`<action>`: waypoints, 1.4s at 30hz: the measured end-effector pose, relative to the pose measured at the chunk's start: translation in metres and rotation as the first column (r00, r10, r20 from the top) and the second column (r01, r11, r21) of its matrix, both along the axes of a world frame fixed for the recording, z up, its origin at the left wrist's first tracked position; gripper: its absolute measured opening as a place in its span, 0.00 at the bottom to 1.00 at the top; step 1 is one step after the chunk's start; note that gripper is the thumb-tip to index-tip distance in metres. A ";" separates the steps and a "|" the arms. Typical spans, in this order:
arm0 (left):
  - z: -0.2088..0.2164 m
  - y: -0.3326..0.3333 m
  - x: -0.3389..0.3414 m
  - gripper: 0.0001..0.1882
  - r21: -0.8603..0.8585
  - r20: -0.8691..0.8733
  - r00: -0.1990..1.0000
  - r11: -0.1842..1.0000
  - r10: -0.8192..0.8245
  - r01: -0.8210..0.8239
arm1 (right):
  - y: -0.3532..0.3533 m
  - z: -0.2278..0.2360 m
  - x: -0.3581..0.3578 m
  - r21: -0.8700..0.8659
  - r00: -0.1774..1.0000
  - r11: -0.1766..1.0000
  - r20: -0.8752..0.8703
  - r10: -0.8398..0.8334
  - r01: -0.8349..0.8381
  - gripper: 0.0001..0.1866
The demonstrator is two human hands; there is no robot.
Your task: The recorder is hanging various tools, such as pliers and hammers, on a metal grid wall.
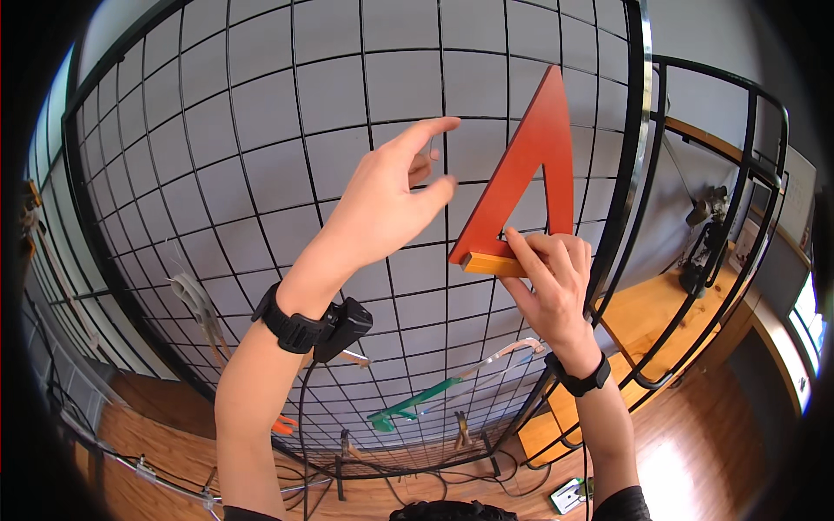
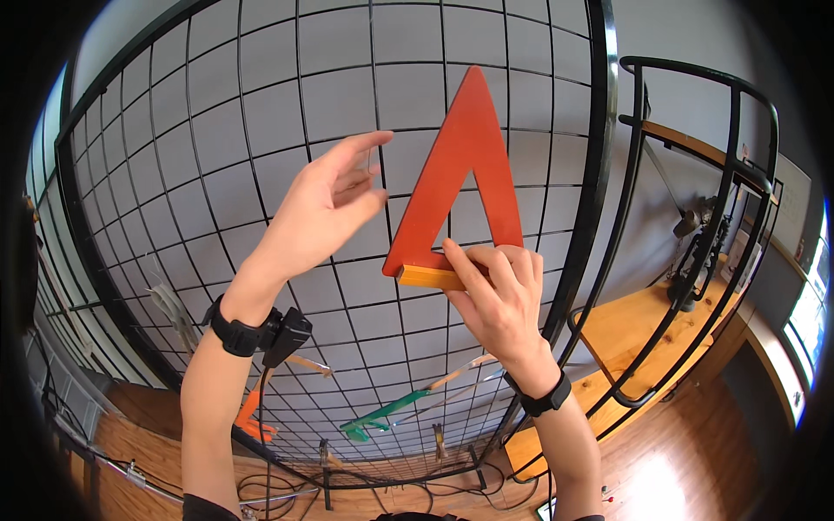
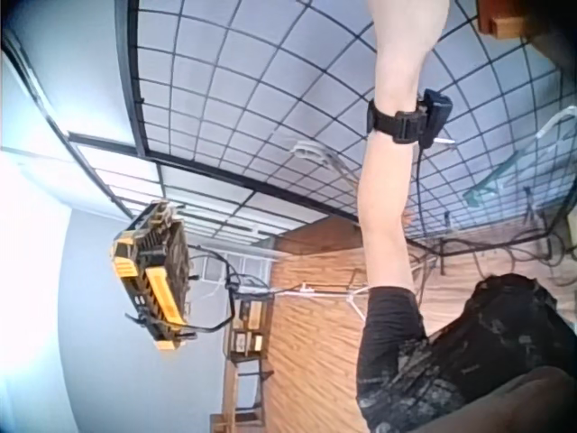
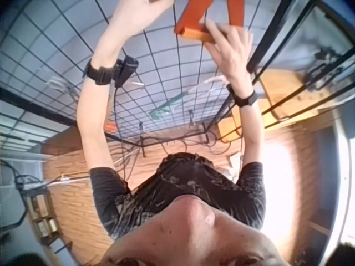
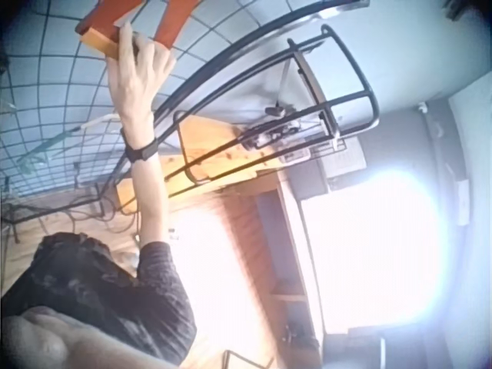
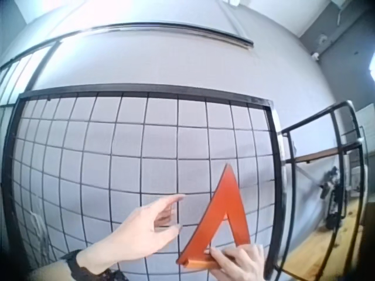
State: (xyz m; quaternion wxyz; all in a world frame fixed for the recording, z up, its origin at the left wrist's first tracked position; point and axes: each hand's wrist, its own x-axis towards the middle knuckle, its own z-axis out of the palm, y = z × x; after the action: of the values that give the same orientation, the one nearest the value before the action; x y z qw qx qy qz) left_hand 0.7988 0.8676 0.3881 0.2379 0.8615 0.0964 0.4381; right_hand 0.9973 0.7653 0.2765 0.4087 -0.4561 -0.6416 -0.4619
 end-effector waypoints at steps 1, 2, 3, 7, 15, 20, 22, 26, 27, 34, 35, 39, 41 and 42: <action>0.001 -0.002 0.004 0.30 0.003 0.001 1.000 1.000 0.001 -0.001 | 0.000 -0.001 0.001 -0.006 1.000 1.000 -0.005 0.003 -0.003 0.33; 0.002 -0.003 0.008 0.31 0.061 0.041 0.995 0.993 0.095 -0.097 | 0.000 -0.002 0.003 -0.004 1.000 1.000 -0.004 0.005 -0.005 0.33; 0.002 -0.004 0.011 0.32 0.112 0.086 0.979 0.975 0.185 -0.194 | 0.000 -0.004 0.004 -0.006 1.000 1.000 -0.006 0.006 -0.006 0.33; 0.008 -0.005 0.015 0.35 0.051 0.152 0.979 0.988 0.138 -0.147 | -0.003 -0.005 0.005 0.003 1.000 1.000 -0.004 0.024 -0.024 0.33; 0.011 -0.004 0.018 0.31 -0.009 0.224 0.961 0.987 0.161 -0.163 | -0.011 -0.009 0.012 0.003 0.999 0.999 -0.007 0.040 -0.040 0.31; 0.010 -0.009 0.017 0.23 0.126 0.212 0.948 0.956 0.236 -0.266 | -0.017 -0.012 0.012 -0.007 0.999 0.999 -0.006 0.049 -0.049 0.31; 0.011 -0.010 0.018 0.19 0.139 0.183 0.949 0.949 0.258 -0.284 | -0.018 -0.013 0.013 -0.009 0.999 0.999 -0.011 0.046 -0.046 0.31; 0.012 -0.012 0.018 0.10 0.110 0.151 0.947 0.947 0.283 -0.300 | -0.021 -0.016 0.014 -0.016 0.998 0.998 -0.015 0.061 -0.061 0.31; 0.012 -0.012 0.017 0.09 0.074 0.132 0.955 0.958 0.267 -0.278 | -0.021 -0.017 0.014 -0.022 0.998 0.997 -0.019 0.067 -0.068 0.31; 0.008 -0.006 0.011 0.10 0.129 0.220 0.947 0.955 0.234 -0.266 | -0.022 -0.022 0.016 -0.023 0.995 0.995 -0.014 0.094 -0.095 0.34; 0.010 -0.007 0.008 0.09 0.100 0.203 0.955 0.966 0.215 -0.239 | -0.024 -0.022 0.016 -0.022 0.996 0.995 -0.014 0.093 -0.094 0.34; 0.014 -0.007 0.003 0.09 0.049 0.151 0.968 0.976 0.201 -0.211 | -0.026 -0.025 0.017 -0.053 0.996 0.995 -0.024 0.082 -0.083 0.32; 0.016 -0.005 0.002 0.09 0.014 0.125 0.976 0.983 0.177 -0.180 | -0.026 -0.026 0.016 -0.055 0.996 0.995 -0.026 0.084 -0.086 0.32; 0.017 -0.004 0.002 0.09 -0.021 0.100 0.983 0.989 0.151 -0.150 | -0.026 -0.027 0.016 -0.059 0.996 0.995 -0.022 0.082 -0.083 0.32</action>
State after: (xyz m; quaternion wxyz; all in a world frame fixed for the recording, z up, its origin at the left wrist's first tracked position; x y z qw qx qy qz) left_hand 0.8004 0.8636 0.4047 0.2147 0.8267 0.1519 0.4974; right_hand 1.0131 0.7391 0.2496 0.4200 -0.4459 -0.6691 -0.4208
